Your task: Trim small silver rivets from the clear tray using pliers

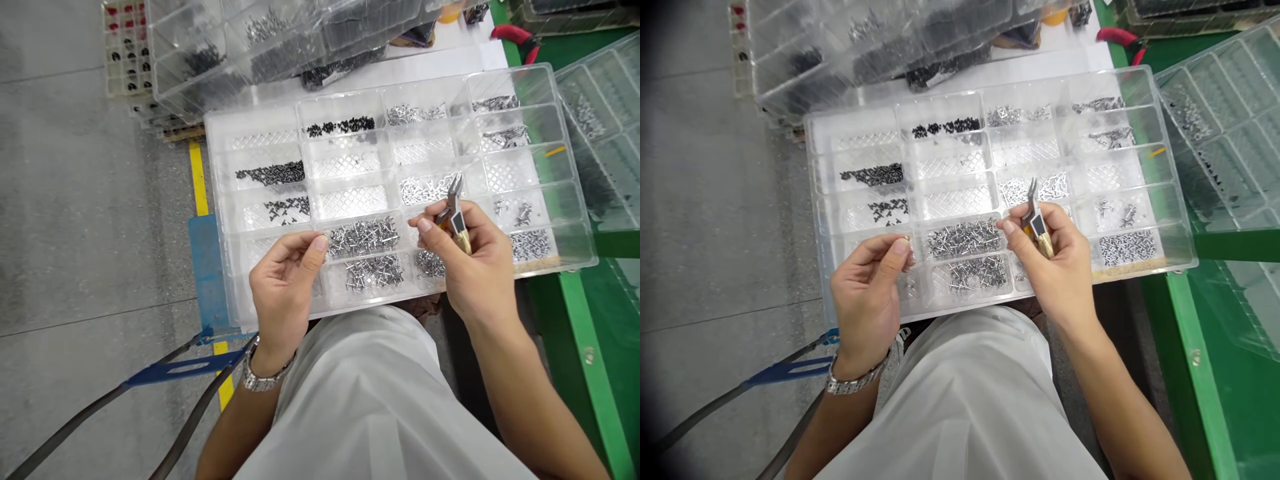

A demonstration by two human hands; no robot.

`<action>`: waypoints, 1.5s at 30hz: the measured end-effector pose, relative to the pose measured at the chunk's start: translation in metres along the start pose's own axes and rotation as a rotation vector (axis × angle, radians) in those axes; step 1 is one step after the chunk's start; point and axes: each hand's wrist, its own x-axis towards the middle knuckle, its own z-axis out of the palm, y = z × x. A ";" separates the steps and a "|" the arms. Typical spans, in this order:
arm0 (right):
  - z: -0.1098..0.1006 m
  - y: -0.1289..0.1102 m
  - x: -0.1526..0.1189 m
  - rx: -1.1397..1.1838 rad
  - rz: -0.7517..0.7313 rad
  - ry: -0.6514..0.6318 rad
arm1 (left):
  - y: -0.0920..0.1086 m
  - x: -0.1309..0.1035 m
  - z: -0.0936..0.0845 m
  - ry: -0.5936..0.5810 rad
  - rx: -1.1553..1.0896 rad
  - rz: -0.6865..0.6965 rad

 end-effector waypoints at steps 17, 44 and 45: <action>-0.011 -0.002 -0.021 0.018 0.072 0.037 | 0.013 -0.036 -0.002 -0.094 0.151 0.081; -0.006 0.010 -0.082 0.340 0.260 -0.241 | 0.013 -0.062 0.018 -0.436 -0.190 -0.583; -0.006 0.010 -0.082 0.342 0.254 -0.243 | 0.014 -0.062 0.018 -0.439 -0.178 -0.593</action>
